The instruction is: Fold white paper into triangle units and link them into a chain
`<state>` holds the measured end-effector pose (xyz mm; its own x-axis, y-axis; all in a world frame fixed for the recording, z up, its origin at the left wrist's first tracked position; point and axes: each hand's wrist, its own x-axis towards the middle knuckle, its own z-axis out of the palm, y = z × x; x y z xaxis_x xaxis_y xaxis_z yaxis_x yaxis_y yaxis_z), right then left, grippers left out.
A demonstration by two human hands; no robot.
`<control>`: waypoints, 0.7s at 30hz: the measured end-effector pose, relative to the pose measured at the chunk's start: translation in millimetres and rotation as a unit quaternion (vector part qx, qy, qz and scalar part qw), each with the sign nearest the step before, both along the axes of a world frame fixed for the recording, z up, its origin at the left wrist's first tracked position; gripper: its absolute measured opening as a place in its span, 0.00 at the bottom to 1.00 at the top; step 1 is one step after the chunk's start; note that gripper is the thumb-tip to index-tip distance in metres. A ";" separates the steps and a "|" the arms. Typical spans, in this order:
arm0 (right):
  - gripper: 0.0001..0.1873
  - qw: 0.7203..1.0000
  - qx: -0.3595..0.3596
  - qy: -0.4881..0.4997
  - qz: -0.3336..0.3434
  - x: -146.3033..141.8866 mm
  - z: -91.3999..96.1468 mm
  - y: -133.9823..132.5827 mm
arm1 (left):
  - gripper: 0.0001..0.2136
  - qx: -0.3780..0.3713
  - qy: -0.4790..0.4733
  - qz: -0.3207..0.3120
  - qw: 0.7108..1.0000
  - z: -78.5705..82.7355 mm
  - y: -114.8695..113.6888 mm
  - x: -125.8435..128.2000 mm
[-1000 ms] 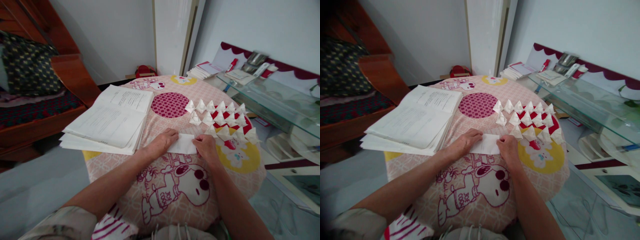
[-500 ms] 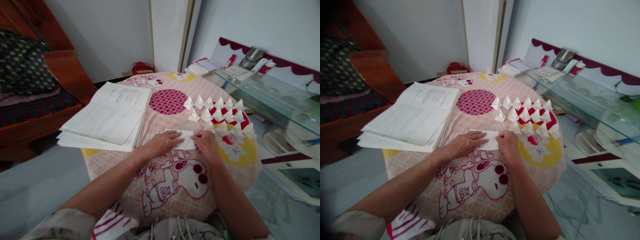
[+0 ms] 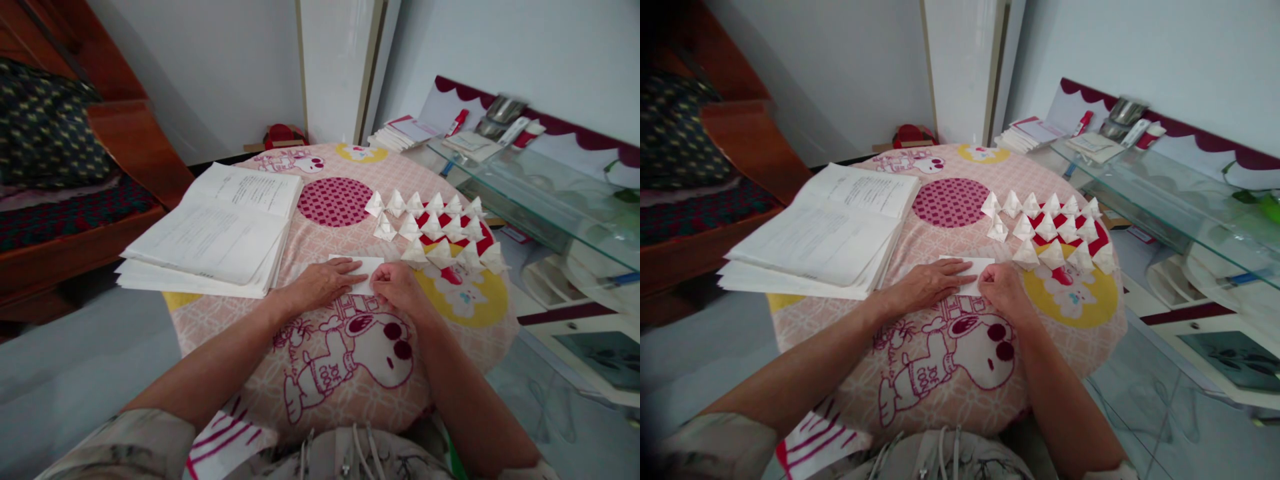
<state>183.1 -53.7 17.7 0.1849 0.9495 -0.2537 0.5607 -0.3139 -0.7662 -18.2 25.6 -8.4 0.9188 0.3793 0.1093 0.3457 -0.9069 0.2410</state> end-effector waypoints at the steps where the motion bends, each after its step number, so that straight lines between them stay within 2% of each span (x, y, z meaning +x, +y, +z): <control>1: 0.06 1.000 0.004 -0.013 0.008 0.1 0.6 0.2 | 0.21 -0.004 -0.001 0.001 1.000 0.4 0.0 0.1; 5: 0.07 0.993 0.034 -0.100 0.050 -9.2 3.1 2.8 | 0.21 -0.009 -0.006 0.006 1.000 -0.1 0.7 0.6; 11: 0.06 0.980 0.022 -0.185 0.064 -24.4 5.6 3.9 | 0.20 -0.009 -0.014 0.003 1.000 -2.3 1.7 0.2; 15: 0.06 0.981 0.018 -0.182 0.065 -13.5 4.9 -0.2 | 0.22 -0.008 -0.009 0.004 1.000 -0.9 1.3 -0.4; 19: 0.07 0.982 0.047 -0.176 0.049 9.4 3.2 -8.2 | 0.22 -0.009 0.000 0.007 1.000 0.9 0.4 -0.2; 21: 0.08 0.981 0.035 -0.186 0.039 21.6 4.5 -12.5 | 0.22 -0.010 -0.001 0.011 1.000 1.3 0.1 0.2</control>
